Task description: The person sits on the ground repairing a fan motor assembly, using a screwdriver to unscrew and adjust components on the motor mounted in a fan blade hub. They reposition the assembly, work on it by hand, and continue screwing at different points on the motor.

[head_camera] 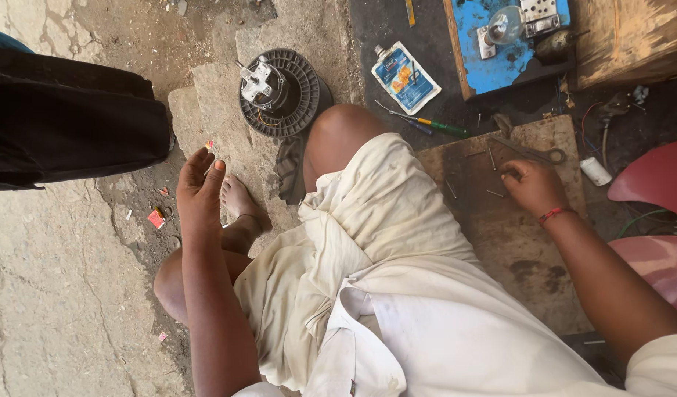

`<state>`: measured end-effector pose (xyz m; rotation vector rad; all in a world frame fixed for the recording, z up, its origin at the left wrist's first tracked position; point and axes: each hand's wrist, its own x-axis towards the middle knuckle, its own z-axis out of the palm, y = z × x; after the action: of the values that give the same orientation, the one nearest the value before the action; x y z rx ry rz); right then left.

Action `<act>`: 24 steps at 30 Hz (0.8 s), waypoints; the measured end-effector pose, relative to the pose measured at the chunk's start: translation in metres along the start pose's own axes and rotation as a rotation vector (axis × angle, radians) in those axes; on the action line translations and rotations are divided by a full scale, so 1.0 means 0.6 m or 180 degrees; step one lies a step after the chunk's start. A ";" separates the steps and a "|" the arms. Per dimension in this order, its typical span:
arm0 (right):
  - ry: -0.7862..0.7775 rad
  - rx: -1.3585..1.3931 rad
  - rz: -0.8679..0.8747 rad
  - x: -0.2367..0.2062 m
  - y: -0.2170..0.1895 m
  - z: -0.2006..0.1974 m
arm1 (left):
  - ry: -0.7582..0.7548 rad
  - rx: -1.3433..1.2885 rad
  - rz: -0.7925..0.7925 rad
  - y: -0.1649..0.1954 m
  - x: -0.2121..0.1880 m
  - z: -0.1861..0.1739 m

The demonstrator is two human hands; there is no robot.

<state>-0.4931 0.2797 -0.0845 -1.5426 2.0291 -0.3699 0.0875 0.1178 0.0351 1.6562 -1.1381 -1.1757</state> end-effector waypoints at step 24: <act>-0.0116 0.0080 -0.0078 0.099 -0.088 0.032 | 0.0167 -0.0079 -0.0028 -0.041 0.049 0.001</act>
<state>-0.4507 0.2095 -0.0879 -1.5492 1.9723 -0.3727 0.0971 0.0967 0.0047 1.6652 -1.0806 -1.1408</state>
